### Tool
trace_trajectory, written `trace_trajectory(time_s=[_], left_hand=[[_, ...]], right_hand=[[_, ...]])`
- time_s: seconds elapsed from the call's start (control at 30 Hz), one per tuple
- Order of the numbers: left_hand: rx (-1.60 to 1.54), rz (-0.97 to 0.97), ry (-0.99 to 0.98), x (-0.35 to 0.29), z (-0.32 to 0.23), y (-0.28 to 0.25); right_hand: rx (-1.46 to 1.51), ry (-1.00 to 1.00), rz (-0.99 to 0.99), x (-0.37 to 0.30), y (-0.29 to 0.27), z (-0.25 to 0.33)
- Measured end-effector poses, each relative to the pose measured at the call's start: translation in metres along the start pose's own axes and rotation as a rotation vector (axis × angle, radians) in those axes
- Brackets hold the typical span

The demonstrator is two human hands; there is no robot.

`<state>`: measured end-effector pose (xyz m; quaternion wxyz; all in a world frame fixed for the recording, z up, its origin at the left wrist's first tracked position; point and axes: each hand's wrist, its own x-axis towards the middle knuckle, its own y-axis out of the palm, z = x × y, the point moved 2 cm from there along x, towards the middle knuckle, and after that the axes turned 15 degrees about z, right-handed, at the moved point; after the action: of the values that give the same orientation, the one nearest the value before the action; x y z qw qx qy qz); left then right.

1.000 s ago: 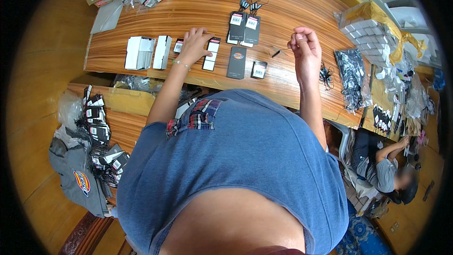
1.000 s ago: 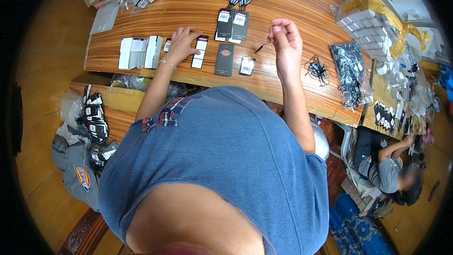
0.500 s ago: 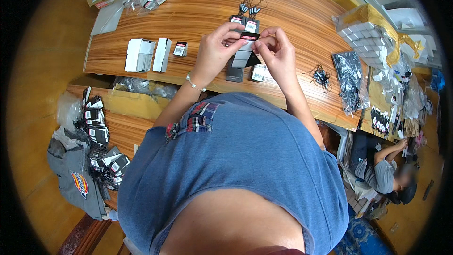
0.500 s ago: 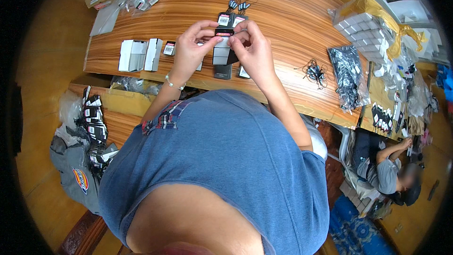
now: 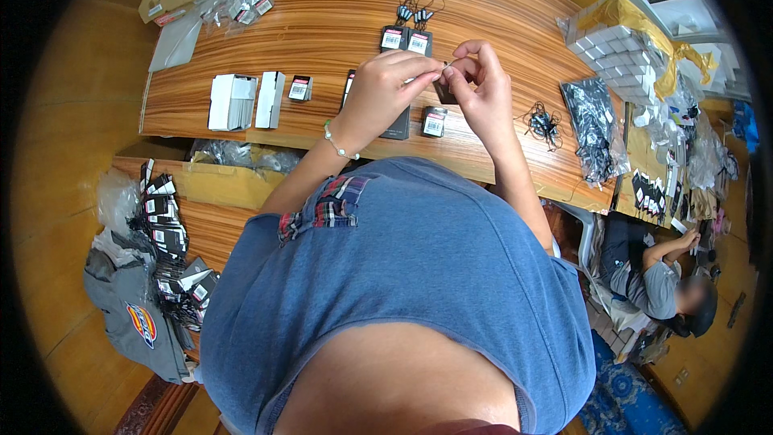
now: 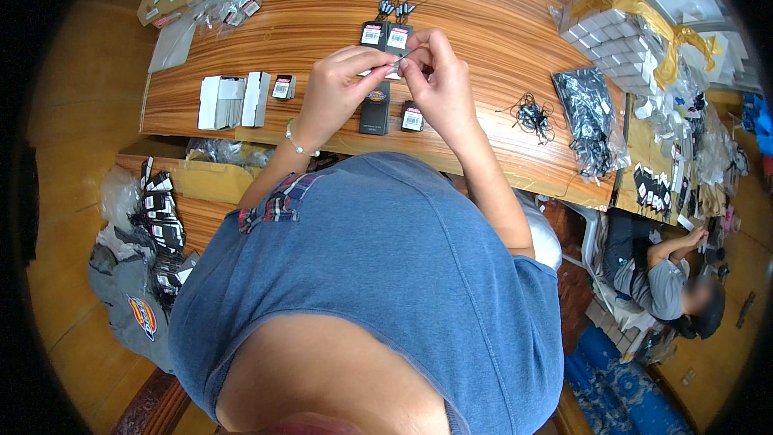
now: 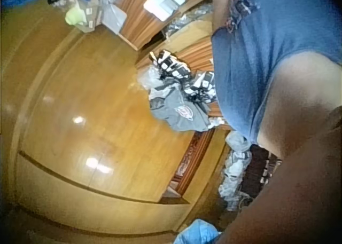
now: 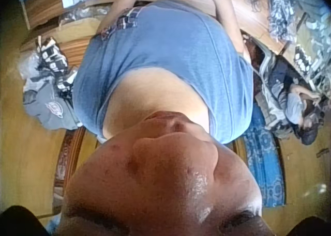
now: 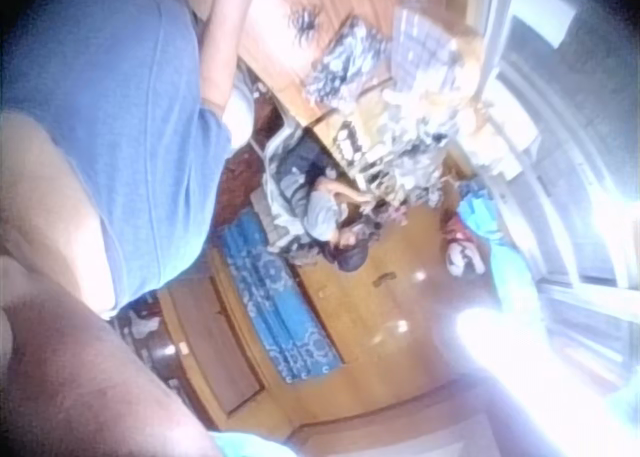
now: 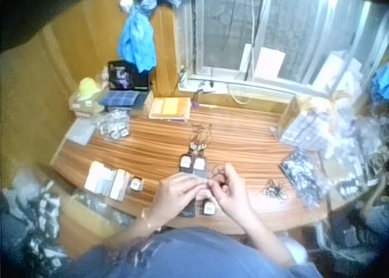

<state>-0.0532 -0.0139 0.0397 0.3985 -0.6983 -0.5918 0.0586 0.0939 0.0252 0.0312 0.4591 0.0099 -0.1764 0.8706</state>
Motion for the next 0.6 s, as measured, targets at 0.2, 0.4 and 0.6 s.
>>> trace_trajectory(time_s=[0.2, 0.4, 0.6], left_hand=[[0.311, 0.061, 0.130, 0.006, -0.001, -0.009], [0.413, 0.064, 0.339, 0.009, 0.013, -0.001], [0.287, 0.037, 0.267, 0.001, 0.020, -0.004]], right_hand=[[0.463, 0.155, 0.184, 0.004, -0.006, -0.013], [0.787, 0.259, 0.073, 0.004, -0.003, -0.026], [0.903, 0.053, -0.199, 0.011, -0.032, -0.039]])
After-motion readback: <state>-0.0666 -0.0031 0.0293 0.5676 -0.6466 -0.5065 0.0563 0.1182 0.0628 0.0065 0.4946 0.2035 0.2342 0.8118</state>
